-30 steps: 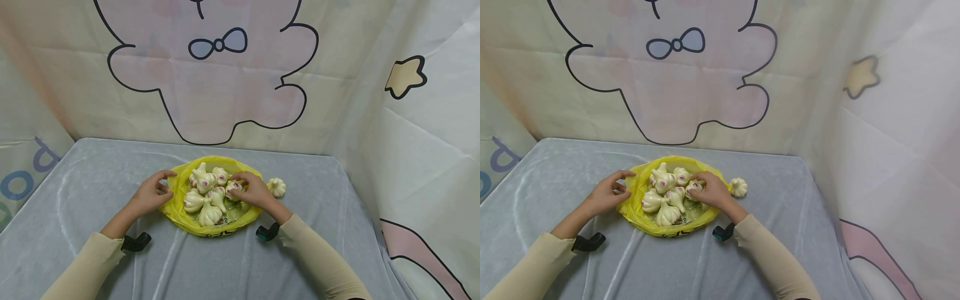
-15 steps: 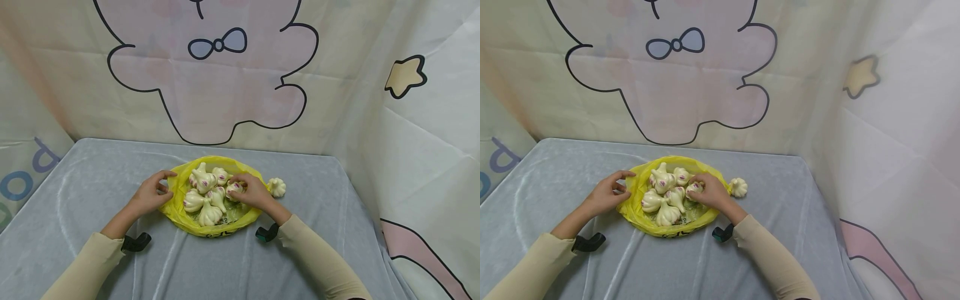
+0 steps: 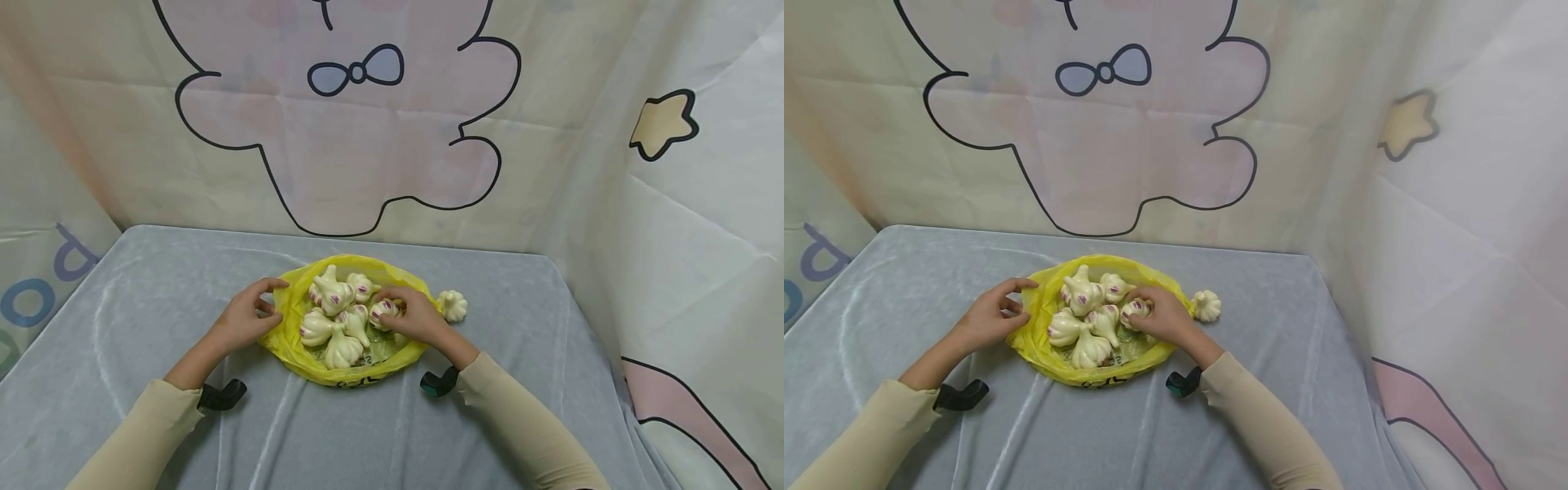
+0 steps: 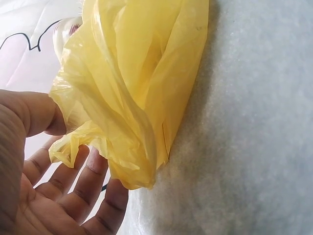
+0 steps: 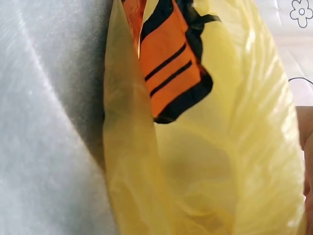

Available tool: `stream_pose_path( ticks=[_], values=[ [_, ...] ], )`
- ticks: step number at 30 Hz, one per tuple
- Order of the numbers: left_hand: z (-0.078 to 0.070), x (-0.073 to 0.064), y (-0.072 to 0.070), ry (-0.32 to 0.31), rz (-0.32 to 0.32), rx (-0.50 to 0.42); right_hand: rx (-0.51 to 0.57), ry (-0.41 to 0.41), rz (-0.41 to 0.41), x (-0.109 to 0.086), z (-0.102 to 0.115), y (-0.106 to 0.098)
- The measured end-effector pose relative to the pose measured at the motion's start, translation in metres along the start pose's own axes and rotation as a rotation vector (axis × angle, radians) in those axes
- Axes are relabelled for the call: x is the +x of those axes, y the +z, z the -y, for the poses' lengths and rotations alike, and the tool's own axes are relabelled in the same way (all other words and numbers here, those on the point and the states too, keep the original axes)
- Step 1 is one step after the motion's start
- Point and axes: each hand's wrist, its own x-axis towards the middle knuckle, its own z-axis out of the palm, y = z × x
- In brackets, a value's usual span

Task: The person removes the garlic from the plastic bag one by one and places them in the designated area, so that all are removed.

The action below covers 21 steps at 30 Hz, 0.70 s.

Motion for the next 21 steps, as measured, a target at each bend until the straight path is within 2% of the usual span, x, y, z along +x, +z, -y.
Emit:
stream_pose_path(
  ticks=[12, 21],
  values=[
    [-0.0014, -0.001, -0.0011, 0.014, -0.004, -0.016, 0.056, -0.054, 0.002, -0.0024, -0.0021, 0.0018],
    [-0.0035, -0.0012, -0.0026, 0.017, 0.0, -0.01, 0.055, -0.082, 0.018, -0.0049, -0.0049, 0.003]
  ],
)
